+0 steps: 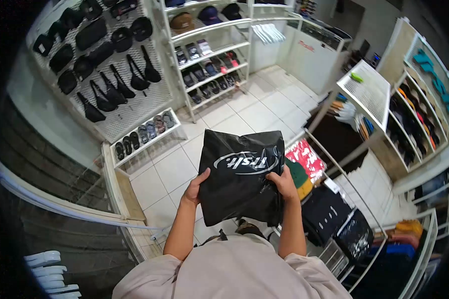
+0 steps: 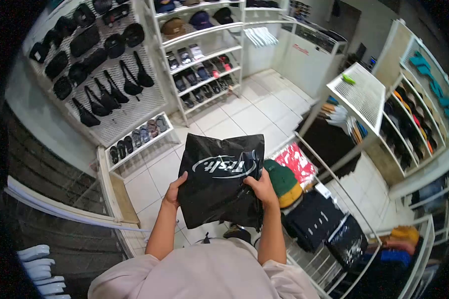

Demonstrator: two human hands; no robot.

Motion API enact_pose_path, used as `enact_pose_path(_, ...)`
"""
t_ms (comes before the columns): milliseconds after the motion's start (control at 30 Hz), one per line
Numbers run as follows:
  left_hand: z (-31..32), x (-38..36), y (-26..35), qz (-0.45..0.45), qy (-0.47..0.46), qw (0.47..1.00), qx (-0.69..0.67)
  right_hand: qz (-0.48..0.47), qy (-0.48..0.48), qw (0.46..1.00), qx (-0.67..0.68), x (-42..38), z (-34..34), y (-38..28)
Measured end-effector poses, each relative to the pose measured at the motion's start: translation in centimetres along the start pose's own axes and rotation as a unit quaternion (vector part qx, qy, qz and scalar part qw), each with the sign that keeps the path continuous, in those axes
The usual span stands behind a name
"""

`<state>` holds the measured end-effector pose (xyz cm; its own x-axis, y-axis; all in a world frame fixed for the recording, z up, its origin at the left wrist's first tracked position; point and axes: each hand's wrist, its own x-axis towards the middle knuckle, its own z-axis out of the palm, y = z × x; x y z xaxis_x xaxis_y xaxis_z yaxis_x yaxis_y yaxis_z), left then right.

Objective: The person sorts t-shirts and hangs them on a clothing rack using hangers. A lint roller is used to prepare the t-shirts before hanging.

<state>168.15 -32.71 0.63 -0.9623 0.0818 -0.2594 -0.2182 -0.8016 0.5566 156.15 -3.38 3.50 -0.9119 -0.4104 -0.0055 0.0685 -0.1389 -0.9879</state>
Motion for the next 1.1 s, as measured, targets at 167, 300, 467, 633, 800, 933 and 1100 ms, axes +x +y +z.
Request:
enact_pose_path(167,-2.1,3.0,4.0,0.043,-0.015,0.999,0.017,0.012,-0.033,0.999,-0.015,6.9,1.7,0.5)
enact_pose_path(300,-2.4,7.5,8.4,0.041,0.011,0.999,-0.002,0.032,-0.017,0.999,-0.014,12.8,3.1,0.0)
enact_pose_path(467,-2.6,17.7,13.2,0.024,0.045,0.996,0.067,0.028,0.042,0.999,0.000,22.0,2.8,1.5)
enact_pose_path(633,-1.8,26.1,19.1,-0.005,0.069,0.984,0.163,0.001,0.057,0.998,0.033,30.2,2.0,2.3)
enact_pose_path(800,-0.4,32.4,23.7,0.025,0.092,0.963,0.251,-0.005,0.105,0.994,0.008,36.9,1.8,0.7)
enact_pose_path(933,-0.1,36.8,26.4,0.029,0.036,0.965,0.257,-0.022,0.139,0.990,0.009,40.2,2.4,-1.7)
enact_pose_path(1100,1.2,43.4,28.4,0.029,-0.013,0.973,0.227,-0.064,0.205,0.976,0.020,43.7,1.5,-2.1)
